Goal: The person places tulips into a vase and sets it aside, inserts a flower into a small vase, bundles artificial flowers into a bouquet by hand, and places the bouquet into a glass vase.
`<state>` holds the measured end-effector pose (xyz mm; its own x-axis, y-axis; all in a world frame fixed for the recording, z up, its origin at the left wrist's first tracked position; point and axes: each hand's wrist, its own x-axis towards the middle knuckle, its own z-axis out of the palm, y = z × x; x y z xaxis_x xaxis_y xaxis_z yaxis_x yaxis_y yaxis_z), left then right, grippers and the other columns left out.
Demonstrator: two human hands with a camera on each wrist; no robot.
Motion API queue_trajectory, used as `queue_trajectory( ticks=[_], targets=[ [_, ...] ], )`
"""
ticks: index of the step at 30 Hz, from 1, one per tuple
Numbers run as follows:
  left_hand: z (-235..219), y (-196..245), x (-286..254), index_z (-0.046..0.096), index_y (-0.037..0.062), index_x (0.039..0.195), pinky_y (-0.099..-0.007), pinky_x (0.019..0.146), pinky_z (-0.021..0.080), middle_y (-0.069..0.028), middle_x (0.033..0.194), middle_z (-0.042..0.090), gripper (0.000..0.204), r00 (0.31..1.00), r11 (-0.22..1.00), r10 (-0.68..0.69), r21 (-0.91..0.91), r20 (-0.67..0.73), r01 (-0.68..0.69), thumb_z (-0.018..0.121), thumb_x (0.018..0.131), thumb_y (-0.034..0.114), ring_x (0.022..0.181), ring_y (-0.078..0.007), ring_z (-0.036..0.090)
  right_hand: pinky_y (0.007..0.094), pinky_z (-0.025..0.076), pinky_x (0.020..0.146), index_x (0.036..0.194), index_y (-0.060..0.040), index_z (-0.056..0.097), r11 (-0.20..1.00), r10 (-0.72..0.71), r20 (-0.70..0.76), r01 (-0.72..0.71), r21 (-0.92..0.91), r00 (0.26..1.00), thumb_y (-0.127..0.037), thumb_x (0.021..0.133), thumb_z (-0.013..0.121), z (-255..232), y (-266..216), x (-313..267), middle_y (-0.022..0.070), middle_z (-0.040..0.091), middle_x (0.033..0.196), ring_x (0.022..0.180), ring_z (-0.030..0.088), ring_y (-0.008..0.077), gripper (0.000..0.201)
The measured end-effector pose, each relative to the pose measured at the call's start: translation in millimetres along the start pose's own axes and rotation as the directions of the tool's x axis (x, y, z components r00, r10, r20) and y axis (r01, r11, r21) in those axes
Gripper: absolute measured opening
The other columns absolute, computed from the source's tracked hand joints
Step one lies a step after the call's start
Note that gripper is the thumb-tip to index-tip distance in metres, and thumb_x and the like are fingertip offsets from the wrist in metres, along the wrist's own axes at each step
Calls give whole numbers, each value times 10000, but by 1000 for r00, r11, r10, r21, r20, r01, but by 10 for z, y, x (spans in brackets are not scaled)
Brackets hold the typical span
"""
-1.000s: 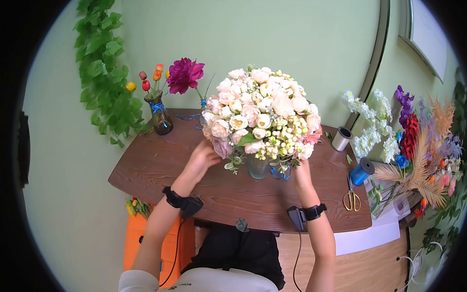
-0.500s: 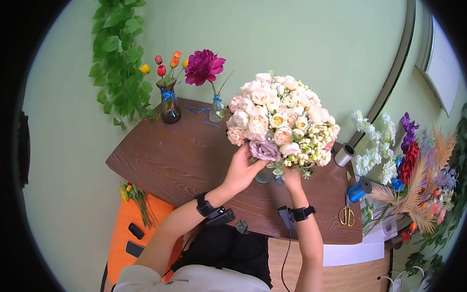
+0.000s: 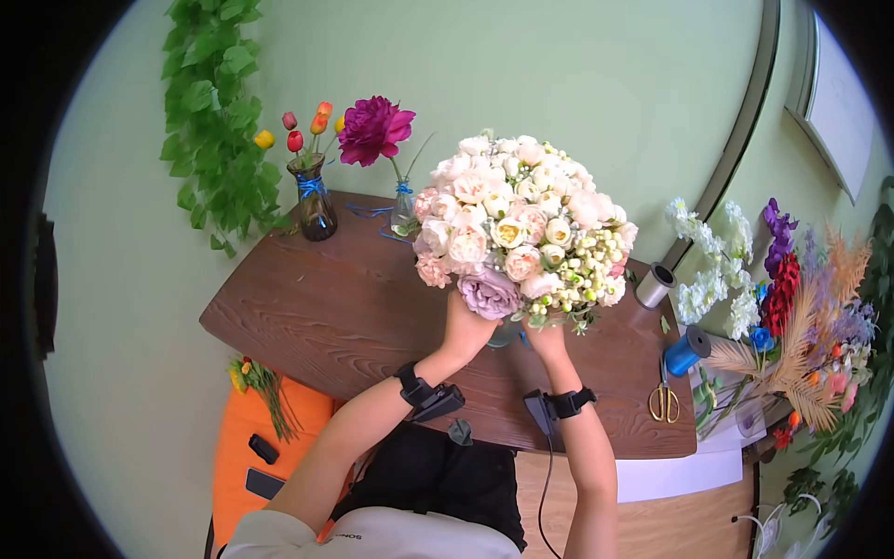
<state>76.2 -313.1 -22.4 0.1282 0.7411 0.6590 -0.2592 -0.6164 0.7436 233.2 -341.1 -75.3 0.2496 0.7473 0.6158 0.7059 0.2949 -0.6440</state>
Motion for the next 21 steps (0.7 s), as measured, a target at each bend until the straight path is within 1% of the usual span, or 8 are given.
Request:
queue_trajectory(
  ticks=[5, 7, 8, 11, 13, 16, 19, 21],
  targets=[
    [-53, 15, -29, 564, -28, 776, -254, 513, 465, -74, 709, 608, 157, 997, 1000, -22, 20, 68, 21, 634, 639, 4, 608, -133, 589, 356, 371, 877, 1074, -4, 488, 974, -169, -48, 159, -164, 984, -43, 704, 558, 10, -50, -1, 164, 502, 1091, 1031, 469, 295, 379],
    [-93, 49, -47, 562, -20, 855, -311, 651, 468, -133, 800, 617, 316, 998, 999, 47, -23, 35, -46, 708, 609, 115, 755, -232, 613, 348, 369, 884, 1080, -13, 492, 996, -77, -129, 70, -60, 989, -64, 709, 566, 20, -68, -17, 164, 489, 1113, 1045, 459, 297, 382],
    [-119, 97, -50, 575, -15, 845, -302, 649, 467, -117, 797, 620, 265, 996, 996, 42, -87, 79, -35, 685, 631, 95, 750, -205, 610, 348, 369, 884, 1080, -13, 492, 996, -76, -136, 69, -59, 988, -64, 709, 566, 8, -61, -11, 164, 489, 1113, 1045, 459, 297, 382],
    [-149, 143, -67, 585, -11, 828, -296, 641, 467, -115, 786, 622, 220, 997, 991, 41, -130, 59, -33, 668, 647, 82, 740, -202, 609, 350, 379, 880, 1113, -38, 473, 982, 179, 56, -182, 46, 982, -119, 731, 569, -33, -82, 53, 130, 511, 1105, 1032, 480, 270, 401],
    [-156, -31, -93, 578, -5, 865, -311, 664, 462, -131, 842, 612, 231, 996, 994, 40, -106, 77, -31, 650, 672, 98, 777, -227, 598, 346, 384, 874, 1116, -41, 475, 984, 174, 68, -176, 24, 982, -141, 744, 567, -60, -139, 67, 120, 525, 1091, 1024, 490, 257, 395],
    [-164, -168, -154, 545, 8, 967, -364, 756, 426, -163, 962, 561, 291, 979, 984, -35, 176, 201, -1, 606, 710, 130, 893, -315, 533, 341, 384, 872, 1102, -44, 494, 978, 190, 72, -195, 69, 979, -187, 763, 572, -68, -226, 77, 119, 524, 1100, 1033, 486, 253, 376],
    [-153, -243, -208, 546, 8, 972, -379, 761, 419, -168, 948, 557, 297, 973, 972, 44, 216, 228, -95, 608, 710, 133, 887, -338, 528, 343, 380, 877, 1118, -55, 485, 996, 80, 56, -79, -29, 995, -192, 764, 580, -65, -381, 87, 112, 516, 1120, 1036, 484, 248, 391],
    [-131, -282, -188, 546, 4, 974, -399, 799, 393, -178, 975, 544, 289, 970, 970, 15, 233, 242, -73, 597, 728, 146, 932, -364, 496, 349, 379, 872, 1096, -66, 507, 991, 128, 4, -127, -39, 992, -211, 766, 587, 6, -455, 90, 110, 534, 1100, 1010, 499, 253, 369]
  ],
)
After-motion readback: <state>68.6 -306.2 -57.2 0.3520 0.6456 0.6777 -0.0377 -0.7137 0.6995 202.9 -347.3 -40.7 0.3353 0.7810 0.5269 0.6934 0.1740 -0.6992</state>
